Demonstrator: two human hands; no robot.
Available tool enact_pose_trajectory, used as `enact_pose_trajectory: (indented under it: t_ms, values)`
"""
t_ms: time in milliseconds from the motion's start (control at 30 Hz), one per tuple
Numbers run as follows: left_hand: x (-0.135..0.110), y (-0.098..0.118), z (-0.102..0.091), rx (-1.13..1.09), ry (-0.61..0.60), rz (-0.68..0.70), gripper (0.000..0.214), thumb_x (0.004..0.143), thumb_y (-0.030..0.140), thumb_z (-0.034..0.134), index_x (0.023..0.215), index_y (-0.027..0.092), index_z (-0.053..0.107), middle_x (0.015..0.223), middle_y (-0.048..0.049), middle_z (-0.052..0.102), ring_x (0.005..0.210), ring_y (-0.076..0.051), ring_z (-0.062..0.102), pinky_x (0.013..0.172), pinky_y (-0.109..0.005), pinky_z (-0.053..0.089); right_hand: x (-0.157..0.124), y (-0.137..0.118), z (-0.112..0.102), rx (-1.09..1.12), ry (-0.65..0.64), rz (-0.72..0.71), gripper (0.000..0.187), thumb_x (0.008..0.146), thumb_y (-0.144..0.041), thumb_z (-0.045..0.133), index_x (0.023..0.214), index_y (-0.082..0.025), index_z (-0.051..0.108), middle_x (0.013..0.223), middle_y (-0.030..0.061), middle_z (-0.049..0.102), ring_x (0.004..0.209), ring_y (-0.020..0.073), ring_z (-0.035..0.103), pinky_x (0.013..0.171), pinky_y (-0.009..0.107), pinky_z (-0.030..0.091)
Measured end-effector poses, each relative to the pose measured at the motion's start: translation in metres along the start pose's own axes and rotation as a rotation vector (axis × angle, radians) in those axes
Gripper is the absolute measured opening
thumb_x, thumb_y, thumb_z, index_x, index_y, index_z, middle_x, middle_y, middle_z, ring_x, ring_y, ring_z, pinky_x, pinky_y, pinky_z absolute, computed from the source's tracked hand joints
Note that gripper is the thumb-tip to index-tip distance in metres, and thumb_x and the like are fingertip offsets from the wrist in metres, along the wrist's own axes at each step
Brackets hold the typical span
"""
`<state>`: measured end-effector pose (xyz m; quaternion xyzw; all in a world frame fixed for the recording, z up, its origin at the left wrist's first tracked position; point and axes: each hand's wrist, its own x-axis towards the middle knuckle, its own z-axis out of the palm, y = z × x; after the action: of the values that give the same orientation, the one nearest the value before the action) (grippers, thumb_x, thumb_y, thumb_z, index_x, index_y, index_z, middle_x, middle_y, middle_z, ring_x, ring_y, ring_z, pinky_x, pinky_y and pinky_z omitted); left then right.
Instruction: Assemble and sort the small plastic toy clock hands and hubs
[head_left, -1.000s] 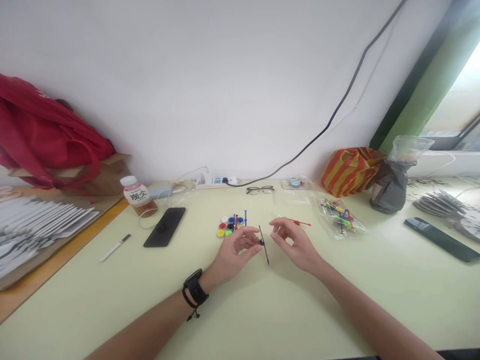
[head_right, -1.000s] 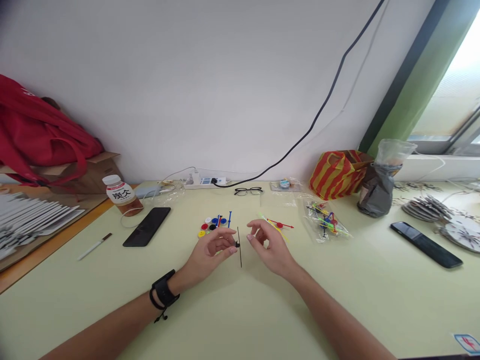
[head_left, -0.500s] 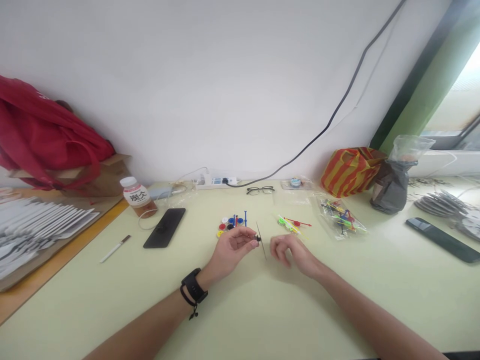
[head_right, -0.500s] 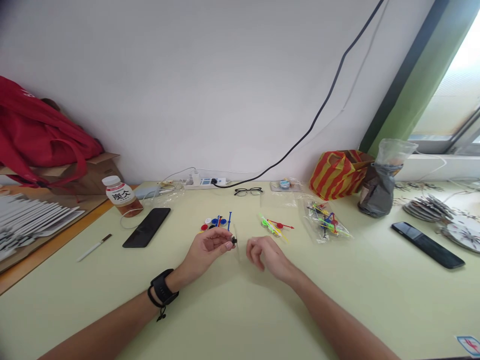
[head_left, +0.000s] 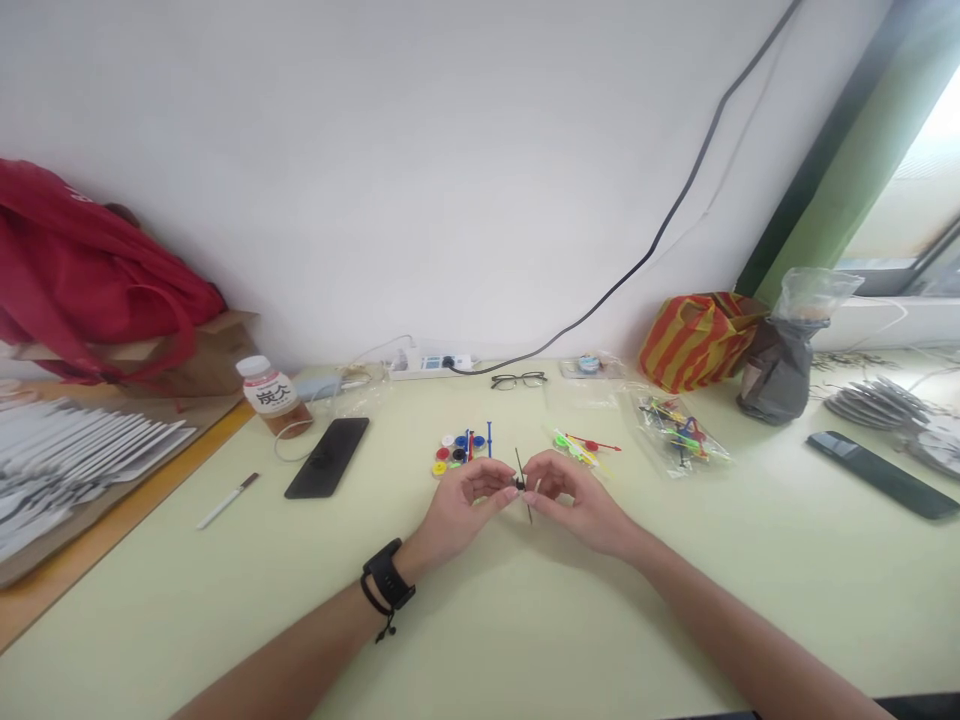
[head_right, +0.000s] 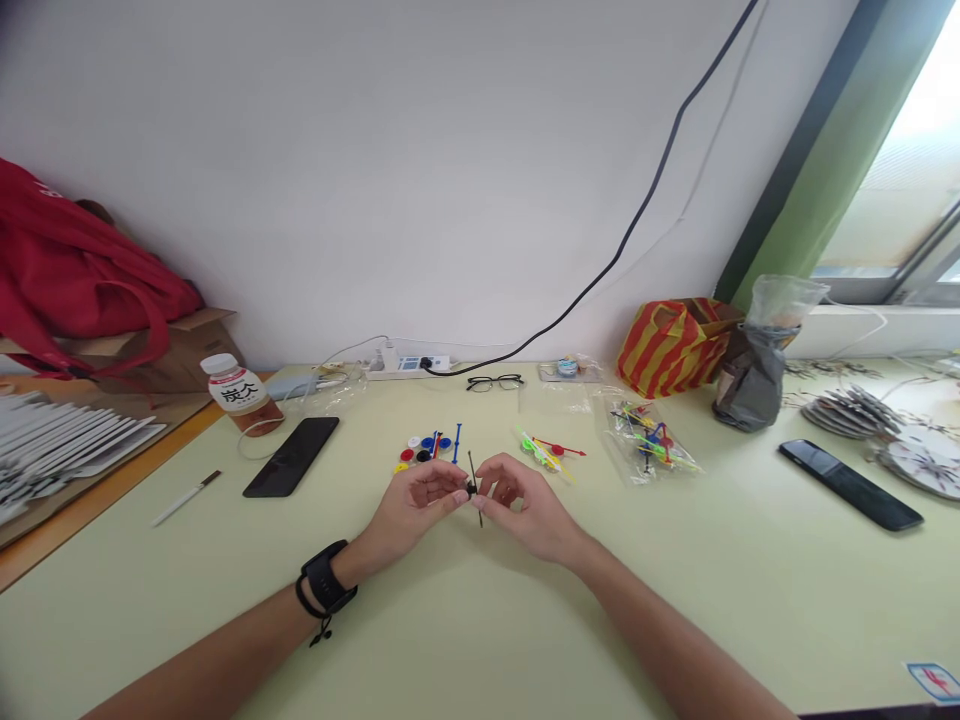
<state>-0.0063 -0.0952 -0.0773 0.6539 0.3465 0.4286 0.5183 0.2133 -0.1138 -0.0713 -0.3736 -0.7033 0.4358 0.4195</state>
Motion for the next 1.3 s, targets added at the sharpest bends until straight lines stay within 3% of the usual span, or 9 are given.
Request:
enact_pose_trajectory:
  t_ms: [200,433,533,633,733,867,1000,1100,1300]
  values:
    - [0.0009,0.0001,0.0008,-0.023,0.028,-0.013,0.030,0.083,0.038,0.082,0.103,0.017,0.073,0.101,-0.0079,0.075,0.095,-0.020,0.072,0.091,-0.035,0.061,-0.0009,0.0055,-0.0010,-0.057,0.034,-0.039,0.030,0.097,-0.042,0.063,0.122,-0.026,0.057,0.090,0.0023,0.063,0.073,0.0158,0.060,0.068,0.032,0.053]
    - [0.0029,0.0043,0.0007,-0.118,0.036,-0.059,0.035,0.081,0.040,0.085,0.103,0.015,0.074,0.092,-0.0068,0.075,0.084,-0.019,0.073,0.087,-0.037,0.063,-0.0086,0.0060,-0.0011,-0.222,0.123,-0.123,0.068,0.099,-0.043,0.058,0.158,-0.033,0.026,0.107,0.0047,0.061,0.072,0.0165,0.058,0.066,0.033,0.054]
    - [0.0035,0.0029,0.0005,-0.140,0.037,-0.068,0.035,0.080,0.040,0.085,0.102,0.015,0.074,0.091,-0.0063,0.075,0.084,-0.018,0.072,0.088,-0.037,0.063,-0.0073,0.0038,-0.0044,-0.212,0.063,-0.106,0.033,0.106,-0.047,0.043,0.126,-0.026,0.061,0.093,0.0035,0.061,0.071,0.0169,0.057,0.069,0.036,0.053]
    - [0.0038,0.0012,0.0006,-0.144,0.038,-0.069,0.034,0.080,0.040,0.085,0.101,0.015,0.074,0.092,-0.0064,0.075,0.086,-0.019,0.072,0.087,-0.037,0.064,-0.0037,0.0039,-0.0069,-0.217,-0.006,-0.065,0.049,0.108,-0.050,0.034,0.081,-0.022,0.063,0.067,-0.0003,0.050,0.063,0.0161,0.050,0.065,0.035,0.048]
    - [0.0035,0.0018,0.0006,-0.122,0.026,-0.063,0.035,0.081,0.041,0.085,0.103,0.015,0.074,0.095,-0.0073,0.075,0.087,-0.019,0.073,0.087,-0.038,0.064,-0.0026,0.0060,-0.0048,-0.199,0.054,-0.097,0.030,0.104,-0.049,0.048,0.116,-0.025,0.063,0.080,0.0005,0.056,0.069,0.0169,0.053,0.066,0.034,0.049]
    - [0.0026,0.0039,0.0004,-0.112,0.012,-0.060,0.034,0.082,0.041,0.084,0.102,0.016,0.074,0.091,-0.0070,0.075,0.082,-0.019,0.073,0.086,-0.038,0.064,-0.0060,0.0070,-0.0011,-0.213,0.092,-0.154,0.060,0.104,-0.042,0.049,0.158,-0.033,0.028,0.104,0.0044,0.059,0.072,0.0163,0.055,0.073,0.035,0.052]
    - [0.0023,0.0034,0.0004,-0.124,0.008,-0.071,0.034,0.081,0.040,0.084,0.102,0.016,0.074,0.091,-0.0068,0.076,0.082,-0.019,0.073,0.087,-0.038,0.063,-0.0062,0.0052,-0.0047,-0.226,0.039,-0.104,0.036,0.106,-0.047,0.041,0.111,-0.025,0.068,0.089,0.0045,0.062,0.070,0.0174,0.056,0.071,0.036,0.050]
    - [0.0025,0.0029,0.0006,-0.138,0.021,-0.080,0.035,0.080,0.040,0.085,0.101,0.015,0.074,0.091,-0.0066,0.075,0.083,-0.018,0.073,0.086,-0.037,0.063,-0.0026,0.0043,-0.0085,-0.227,0.008,-0.068,0.061,0.108,-0.051,0.034,0.058,-0.021,0.052,0.060,0.0013,0.050,0.059,0.0157,0.048,0.063,0.034,0.044]
    - [0.0016,0.0026,0.0009,-0.123,-0.001,-0.071,0.032,0.082,0.038,0.084,0.103,0.015,0.074,0.092,-0.0064,0.075,0.083,-0.017,0.072,0.084,-0.033,0.061,-0.0006,0.0007,-0.0044,-0.125,0.077,-0.061,0.022,0.099,-0.044,0.060,0.093,-0.023,0.057,0.080,0.0003,0.060,0.068,0.0155,0.054,0.061,0.030,0.046]
